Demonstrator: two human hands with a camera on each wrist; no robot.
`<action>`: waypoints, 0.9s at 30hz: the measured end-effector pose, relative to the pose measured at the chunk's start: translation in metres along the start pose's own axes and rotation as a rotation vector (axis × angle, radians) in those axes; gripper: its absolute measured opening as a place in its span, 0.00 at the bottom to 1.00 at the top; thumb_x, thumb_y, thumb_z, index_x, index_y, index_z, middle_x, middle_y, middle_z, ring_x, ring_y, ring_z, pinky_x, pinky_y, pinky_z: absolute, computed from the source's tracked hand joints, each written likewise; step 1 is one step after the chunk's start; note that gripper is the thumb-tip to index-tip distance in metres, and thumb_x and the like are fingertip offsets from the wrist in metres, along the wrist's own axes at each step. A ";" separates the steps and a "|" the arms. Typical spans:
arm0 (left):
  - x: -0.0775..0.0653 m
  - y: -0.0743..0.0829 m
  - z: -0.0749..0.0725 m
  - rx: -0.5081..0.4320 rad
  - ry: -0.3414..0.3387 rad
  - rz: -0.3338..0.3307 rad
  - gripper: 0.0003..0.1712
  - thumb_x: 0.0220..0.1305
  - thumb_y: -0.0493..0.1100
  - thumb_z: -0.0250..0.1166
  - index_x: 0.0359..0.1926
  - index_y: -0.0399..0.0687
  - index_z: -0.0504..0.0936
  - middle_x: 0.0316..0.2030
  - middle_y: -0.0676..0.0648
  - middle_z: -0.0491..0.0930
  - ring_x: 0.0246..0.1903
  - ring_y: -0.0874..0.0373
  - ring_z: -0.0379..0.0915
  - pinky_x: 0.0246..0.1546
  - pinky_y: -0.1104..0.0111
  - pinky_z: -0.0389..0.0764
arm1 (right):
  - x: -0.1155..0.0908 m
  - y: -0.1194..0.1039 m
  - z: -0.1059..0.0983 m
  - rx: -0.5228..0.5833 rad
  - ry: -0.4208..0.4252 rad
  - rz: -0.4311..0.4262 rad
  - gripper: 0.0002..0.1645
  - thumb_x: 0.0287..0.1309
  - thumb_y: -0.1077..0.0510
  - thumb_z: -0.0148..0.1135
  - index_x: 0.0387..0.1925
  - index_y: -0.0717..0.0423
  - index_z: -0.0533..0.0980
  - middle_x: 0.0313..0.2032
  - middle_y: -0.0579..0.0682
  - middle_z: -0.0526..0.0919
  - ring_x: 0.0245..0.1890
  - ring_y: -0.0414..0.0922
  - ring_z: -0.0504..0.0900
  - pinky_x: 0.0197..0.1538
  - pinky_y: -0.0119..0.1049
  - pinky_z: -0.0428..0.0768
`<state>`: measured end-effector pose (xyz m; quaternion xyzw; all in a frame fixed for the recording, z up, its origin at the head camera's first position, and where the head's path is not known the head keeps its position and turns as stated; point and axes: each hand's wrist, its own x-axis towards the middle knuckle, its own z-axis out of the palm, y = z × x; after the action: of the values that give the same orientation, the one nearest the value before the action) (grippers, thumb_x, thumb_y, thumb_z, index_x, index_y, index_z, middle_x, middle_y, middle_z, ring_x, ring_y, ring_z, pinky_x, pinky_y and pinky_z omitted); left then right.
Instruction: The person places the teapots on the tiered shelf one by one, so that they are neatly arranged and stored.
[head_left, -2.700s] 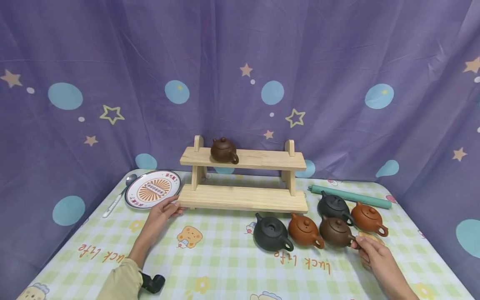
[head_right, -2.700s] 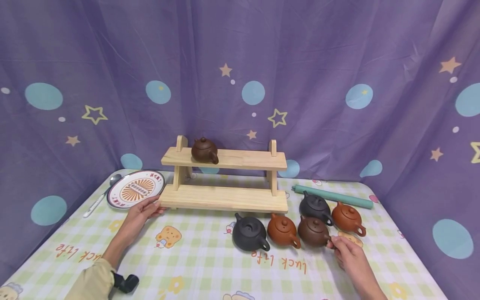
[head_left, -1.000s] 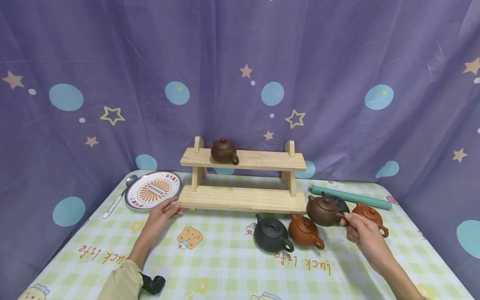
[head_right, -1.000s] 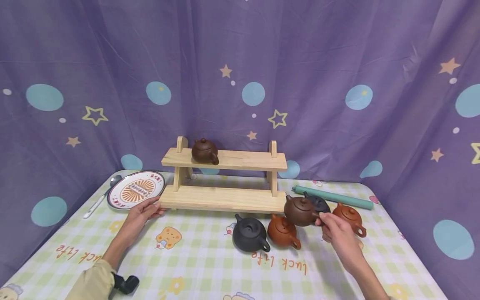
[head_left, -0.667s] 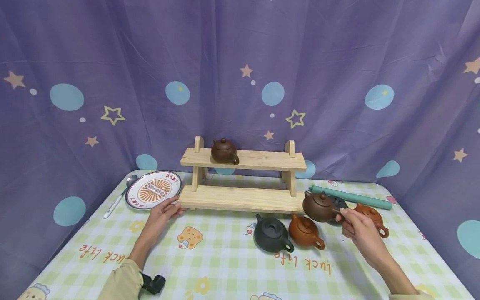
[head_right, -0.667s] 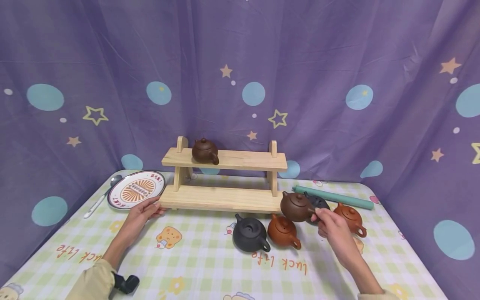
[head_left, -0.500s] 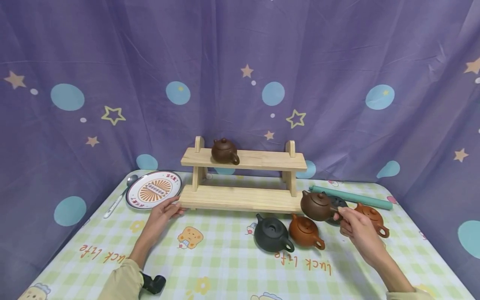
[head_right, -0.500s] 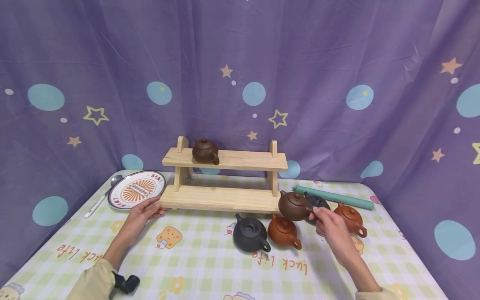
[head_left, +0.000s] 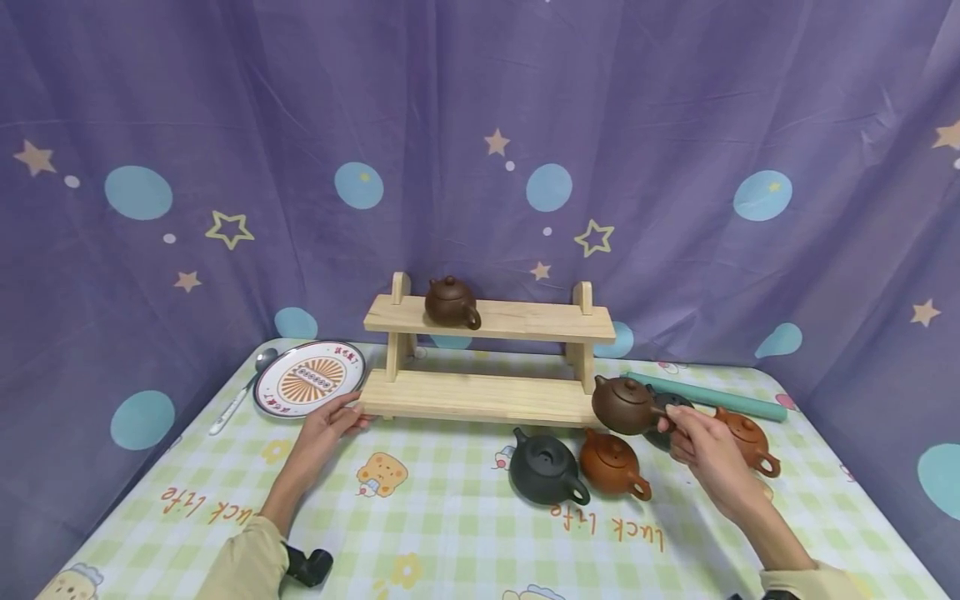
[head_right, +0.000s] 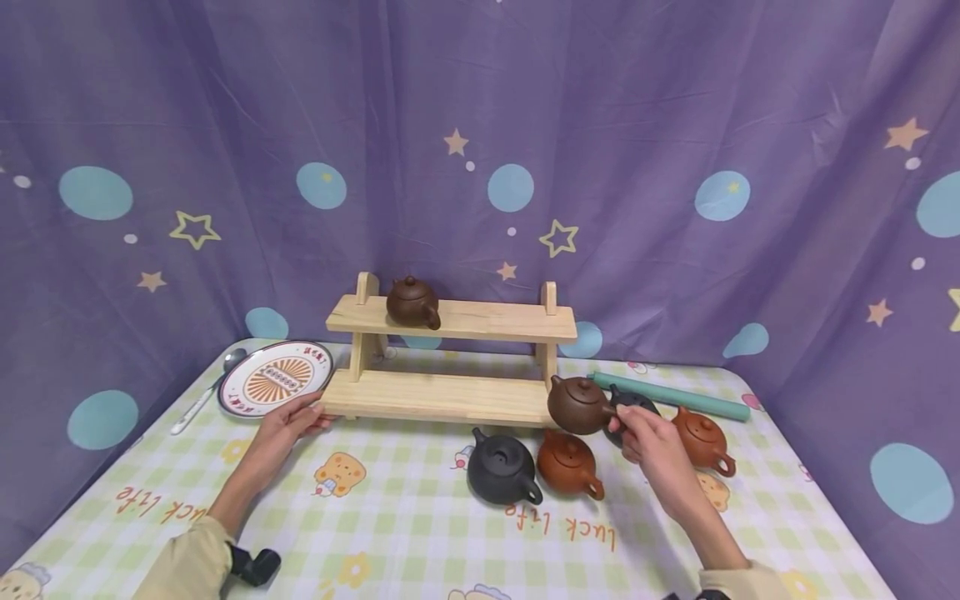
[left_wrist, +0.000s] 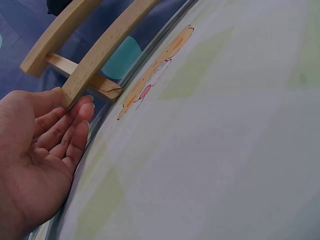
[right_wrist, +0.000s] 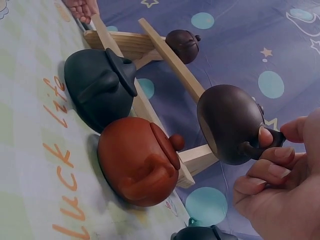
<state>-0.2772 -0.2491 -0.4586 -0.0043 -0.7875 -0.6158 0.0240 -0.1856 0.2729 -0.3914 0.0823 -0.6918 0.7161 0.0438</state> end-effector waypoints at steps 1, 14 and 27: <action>0.000 0.000 0.000 0.001 0.000 -0.001 0.30 0.81 0.44 0.56 0.74 0.31 0.65 0.52 0.35 0.84 0.41 0.64 0.82 0.50 0.75 0.81 | 0.000 0.000 0.001 0.002 0.003 0.000 0.21 0.83 0.55 0.48 0.36 0.66 0.75 0.21 0.43 0.64 0.21 0.45 0.47 0.29 0.42 0.50; 0.000 0.001 -0.001 0.009 -0.001 -0.003 0.29 0.81 0.43 0.56 0.74 0.31 0.64 0.52 0.35 0.84 0.41 0.64 0.82 0.50 0.76 0.81 | 0.015 -0.005 0.007 0.013 -0.038 -0.024 0.20 0.83 0.53 0.48 0.35 0.62 0.76 0.23 0.43 0.67 0.20 0.44 0.48 0.30 0.43 0.51; 0.000 0.000 -0.001 0.012 0.000 0.005 0.29 0.81 0.43 0.56 0.74 0.31 0.65 0.52 0.35 0.84 0.42 0.63 0.83 0.49 0.75 0.82 | 0.027 -0.010 0.017 -0.013 -0.030 0.016 0.22 0.82 0.52 0.48 0.37 0.64 0.76 0.20 0.42 0.60 0.20 0.43 0.49 0.30 0.42 0.52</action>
<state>-0.2776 -0.2497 -0.4587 -0.0063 -0.7911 -0.6111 0.0254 -0.2098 0.2547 -0.3759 0.0872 -0.6974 0.7108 0.0283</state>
